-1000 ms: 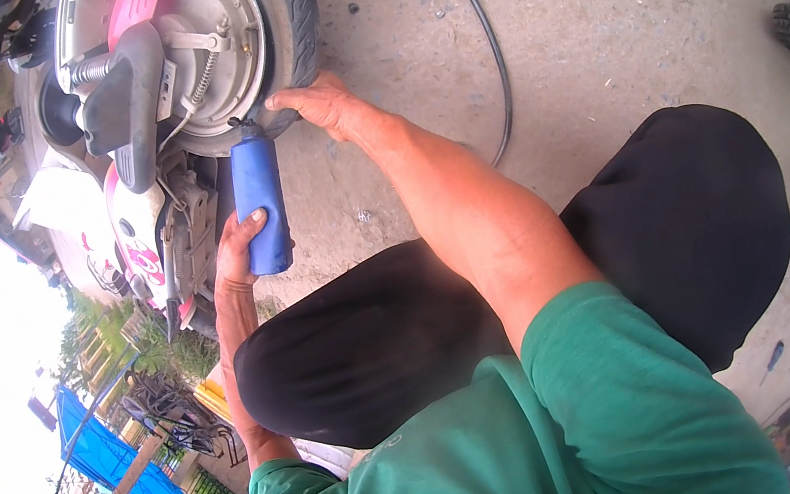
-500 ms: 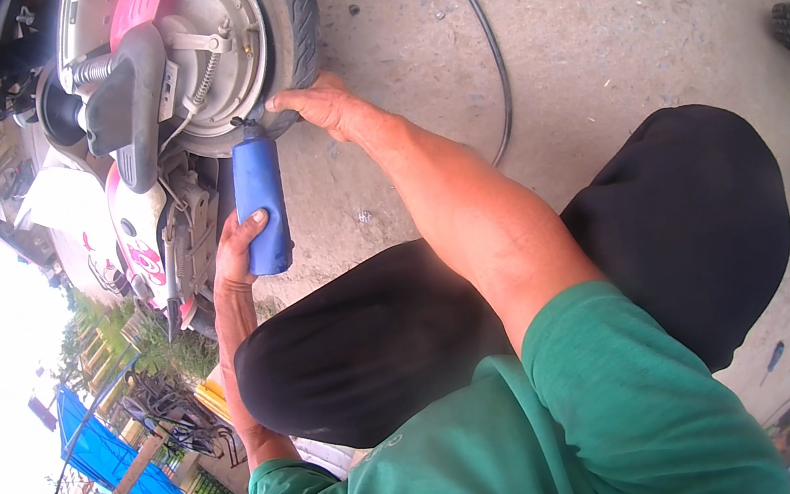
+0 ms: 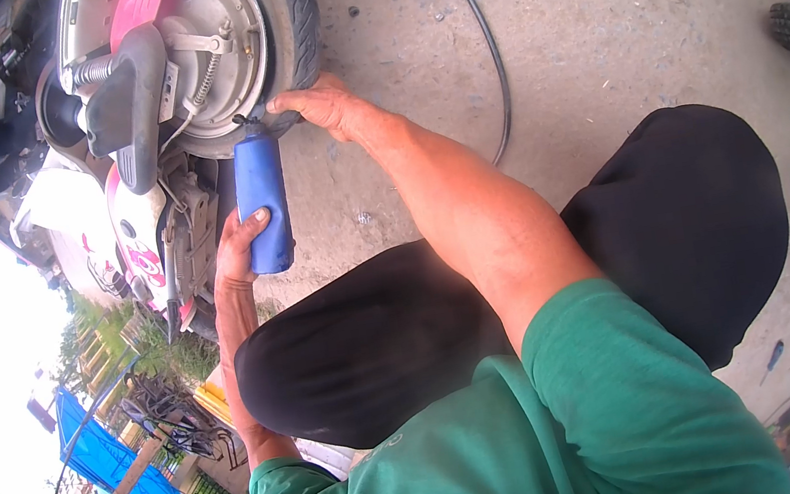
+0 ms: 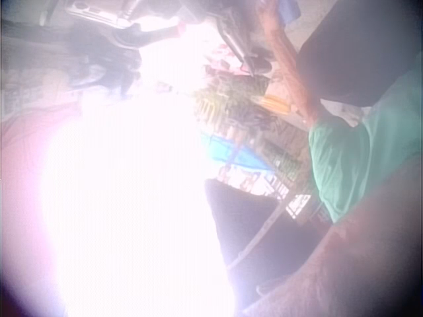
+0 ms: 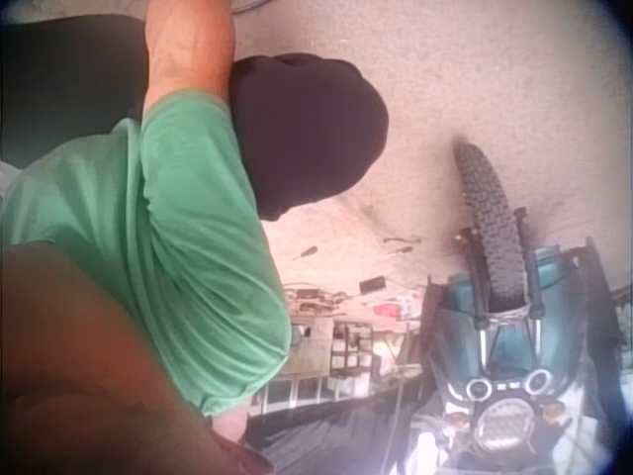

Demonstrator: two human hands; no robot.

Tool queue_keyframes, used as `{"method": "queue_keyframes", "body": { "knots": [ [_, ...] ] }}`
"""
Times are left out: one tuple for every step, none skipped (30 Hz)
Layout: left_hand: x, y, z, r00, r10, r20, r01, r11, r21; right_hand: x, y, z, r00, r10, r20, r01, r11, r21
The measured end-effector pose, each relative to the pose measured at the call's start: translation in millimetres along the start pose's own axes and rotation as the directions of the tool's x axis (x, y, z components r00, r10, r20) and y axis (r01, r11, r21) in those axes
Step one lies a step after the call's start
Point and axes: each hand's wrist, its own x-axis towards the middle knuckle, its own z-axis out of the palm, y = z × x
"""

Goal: The person repairs a scooter tire by applying a sealant from a blue bottle into the valve stem, then inflating the tire using a pump with a gauge and tightening a nut on the stem.

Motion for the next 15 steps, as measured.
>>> {"method": "queue_keyframes", "body": {
  "knots": [
    [-0.5,0.1,0.2,1.0,0.0,-0.001,0.0,1.0,0.0,-0.1,0.6,0.1,1.0,-0.002,0.008,0.002,1.0,0.002],
    [-1.3,0.7,0.6,1.0,-0.002,0.002,0.002,1.0,-0.002,0.1,1.3,0.7,1.0,-0.001,0.009,0.001,1.0,0.002],
    [-2.0,0.8,0.7,1.0,-0.003,0.004,0.003,1.0,-0.003,0.2,2.1,1.5,1.0,0.0,0.014,0.0,1.0,-0.001],
    [-1.2,1.1,1.7,1.0,-0.003,0.006,0.003,1.0,-0.002,1.4,3.5,-0.7,1.0,-0.002,0.015,0.002,1.0,-0.004],
    [-0.3,1.0,2.5,1.0,0.004,0.0,-0.004,1.0,0.001,3.1,4.5,-2.9,1.0,-0.004,0.014,0.004,1.0,-0.005],
    [0.5,0.8,3.1,1.0,0.01,-0.006,-0.01,1.0,0.004,5.1,5.0,-5.1,0.999,0.002,0.037,-0.002,1.0,0.007],
    [0.5,-0.3,1.5,1.0,0.011,-0.007,-0.011,1.0,0.004,6.3,5.7,-5.0,0.998,0.01,0.064,-0.011,1.0,0.018],
    [0.6,-1.4,-0.7,1.0,0.006,-0.002,-0.006,1.0,-0.007,6.8,6.6,-5.0,0.998,0.009,0.066,-0.011,1.0,0.017],
    [0.6,-2.1,-2.1,1.0,0.001,0.005,-0.001,1.0,-0.018,7.0,7.3,-5.3,0.997,-0.011,0.076,0.009,1.0,0.02],
    [0.0,-1.6,-1.6,1.0,0.004,0.001,-0.004,1.0,-0.021,6.7,6.7,-4.1,0.996,-0.03,0.089,0.028,0.999,0.021],
    [-0.4,-0.4,-0.4,1.0,0.001,0.0,-0.001,1.0,-0.022,5.4,5.8,-4.2,0.995,-0.029,0.094,0.028,0.999,0.018],
    [-0.2,0.2,0.6,1.0,-0.001,0.001,0.001,1.0,-0.024,3.2,4.6,-5.6,0.995,-0.023,0.101,0.021,1.0,0.019],
    [-0.9,-0.1,0.1,1.0,0.002,-0.004,-0.002,1.0,-0.026,0.2,2.8,-4.4,0.994,-0.016,0.11,0.014,1.0,0.021],
    [-1.0,-0.4,-0.4,1.0,-0.003,-0.001,0.003,1.0,-0.01,-2.3,0.9,-2.7,0.993,-0.015,0.115,0.013,1.0,0.018],
    [-1.3,-0.9,-1.1,1.0,-0.008,0.003,0.008,1.0,0.007,-4.5,-1.2,-1.2,0.995,-0.029,0.092,0.028,1.0,0.011]
  ]
}}
